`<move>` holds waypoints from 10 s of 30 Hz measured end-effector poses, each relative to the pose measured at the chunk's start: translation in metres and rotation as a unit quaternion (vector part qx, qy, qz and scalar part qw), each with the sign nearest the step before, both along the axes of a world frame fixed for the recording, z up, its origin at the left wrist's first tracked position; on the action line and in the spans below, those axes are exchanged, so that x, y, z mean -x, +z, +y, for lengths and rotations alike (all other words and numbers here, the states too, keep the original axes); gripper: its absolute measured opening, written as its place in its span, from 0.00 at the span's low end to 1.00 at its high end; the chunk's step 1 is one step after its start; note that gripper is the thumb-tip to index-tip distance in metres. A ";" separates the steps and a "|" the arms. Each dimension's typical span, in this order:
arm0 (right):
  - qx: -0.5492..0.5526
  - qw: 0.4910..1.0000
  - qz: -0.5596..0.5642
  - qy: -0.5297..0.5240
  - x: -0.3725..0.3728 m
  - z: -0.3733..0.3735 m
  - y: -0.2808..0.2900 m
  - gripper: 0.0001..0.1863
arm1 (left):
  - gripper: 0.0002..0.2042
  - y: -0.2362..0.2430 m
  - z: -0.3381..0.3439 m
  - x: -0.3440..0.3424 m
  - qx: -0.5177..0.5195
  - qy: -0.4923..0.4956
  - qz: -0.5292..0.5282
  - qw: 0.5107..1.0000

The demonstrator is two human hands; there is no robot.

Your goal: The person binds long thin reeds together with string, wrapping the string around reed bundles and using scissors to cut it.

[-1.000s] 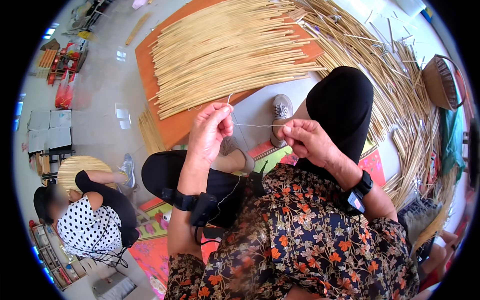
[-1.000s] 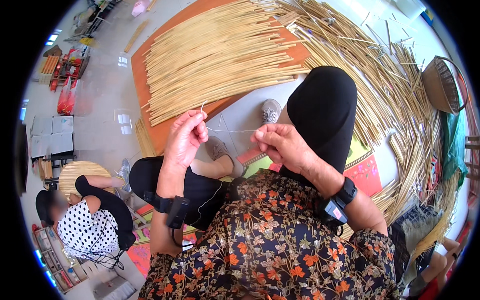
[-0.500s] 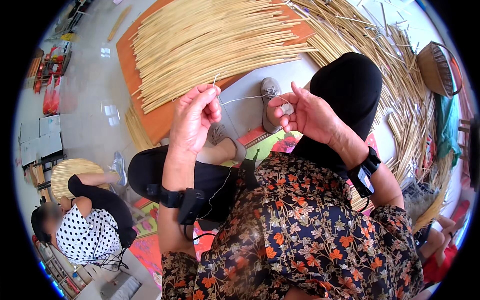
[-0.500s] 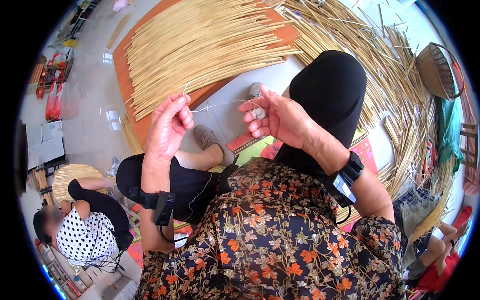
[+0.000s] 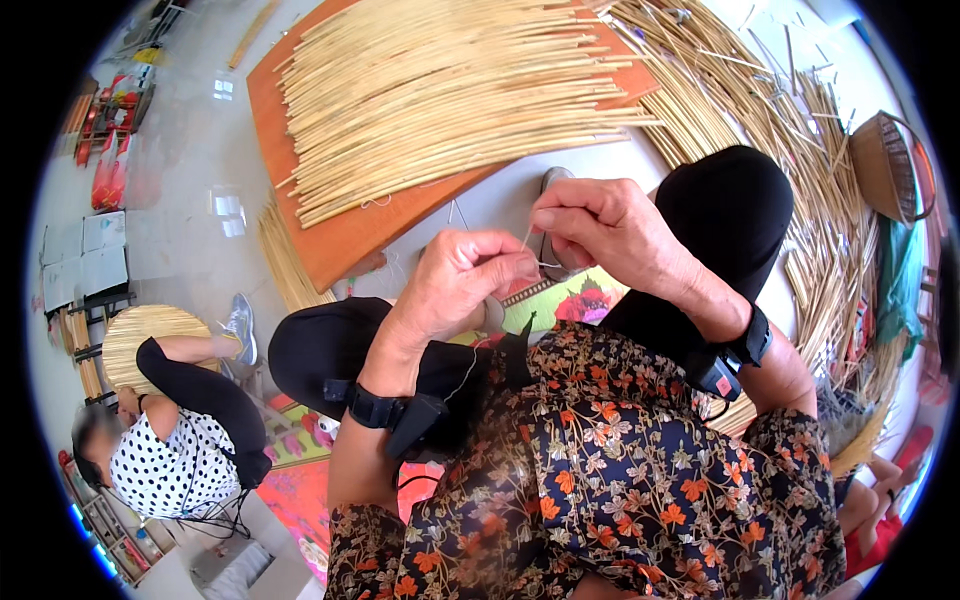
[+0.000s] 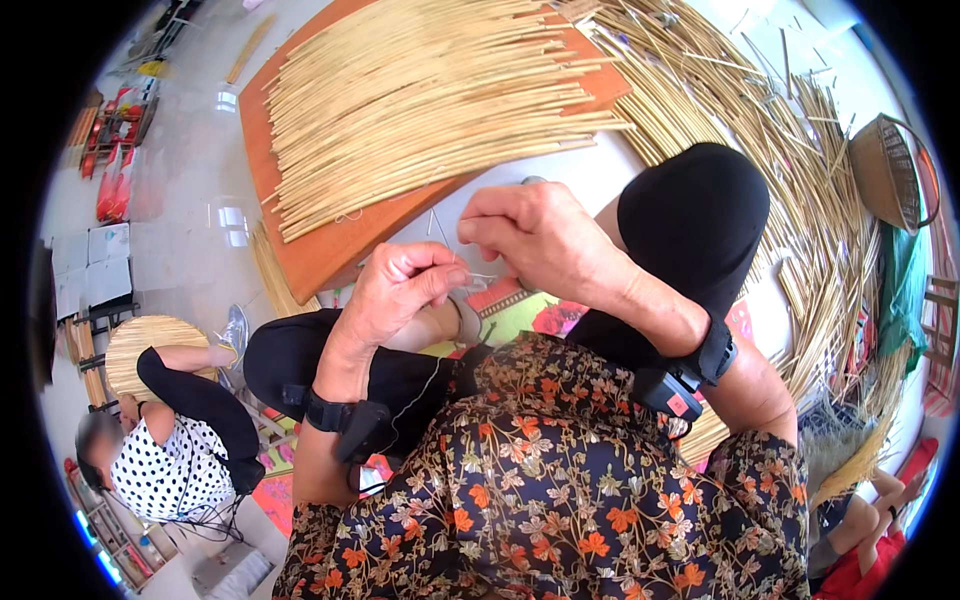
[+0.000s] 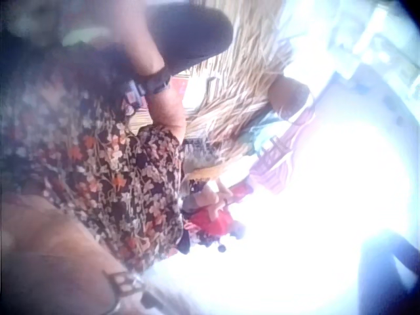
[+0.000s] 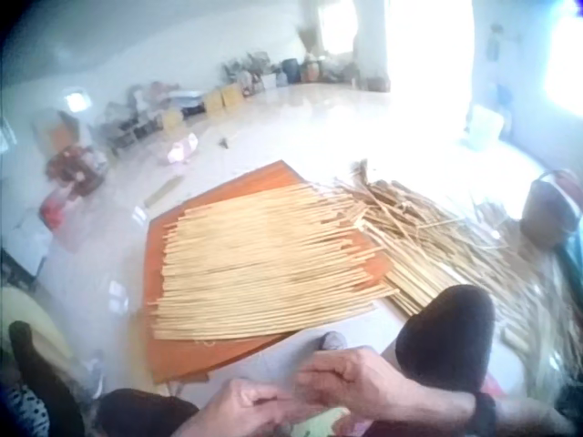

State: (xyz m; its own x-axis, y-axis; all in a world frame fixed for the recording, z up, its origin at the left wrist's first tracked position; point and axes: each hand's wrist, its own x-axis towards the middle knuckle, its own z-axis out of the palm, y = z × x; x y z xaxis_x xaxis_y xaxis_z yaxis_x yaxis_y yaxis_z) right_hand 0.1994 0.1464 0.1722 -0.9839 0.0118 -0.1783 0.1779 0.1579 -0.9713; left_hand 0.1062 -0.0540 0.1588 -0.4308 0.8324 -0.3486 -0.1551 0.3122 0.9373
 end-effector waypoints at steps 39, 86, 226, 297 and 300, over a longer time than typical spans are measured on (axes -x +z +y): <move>-0.104 0.859 0.266 0.425 0.105 -0.035 0.046 0.09 | 0.27 -0.095 -0.048 0.252 0.262 0.060 0.566 0.780; -0.274 0.794 0.323 0.436 0.209 -0.029 0.005 0.08 | 0.04 -0.106 -0.049 0.349 0.224 -0.001 0.605 0.764; -0.324 0.909 0.248 0.088 0.229 -0.116 -0.157 0.08 | 0.12 -0.125 -0.124 0.133 0.083 0.392 -0.073 0.913; 0.045 0.910 0.092 -0.401 -0.122 0.056 0.067 0.13 | 0.37 -0.151 -0.055 0.301 0.322 0.001 0.576 0.752; 0.072 0.944 0.020 -0.322 -0.142 0.039 0.075 0.15 | 0.35 -0.140 -0.053 0.293 0.296 0.028 0.570 0.766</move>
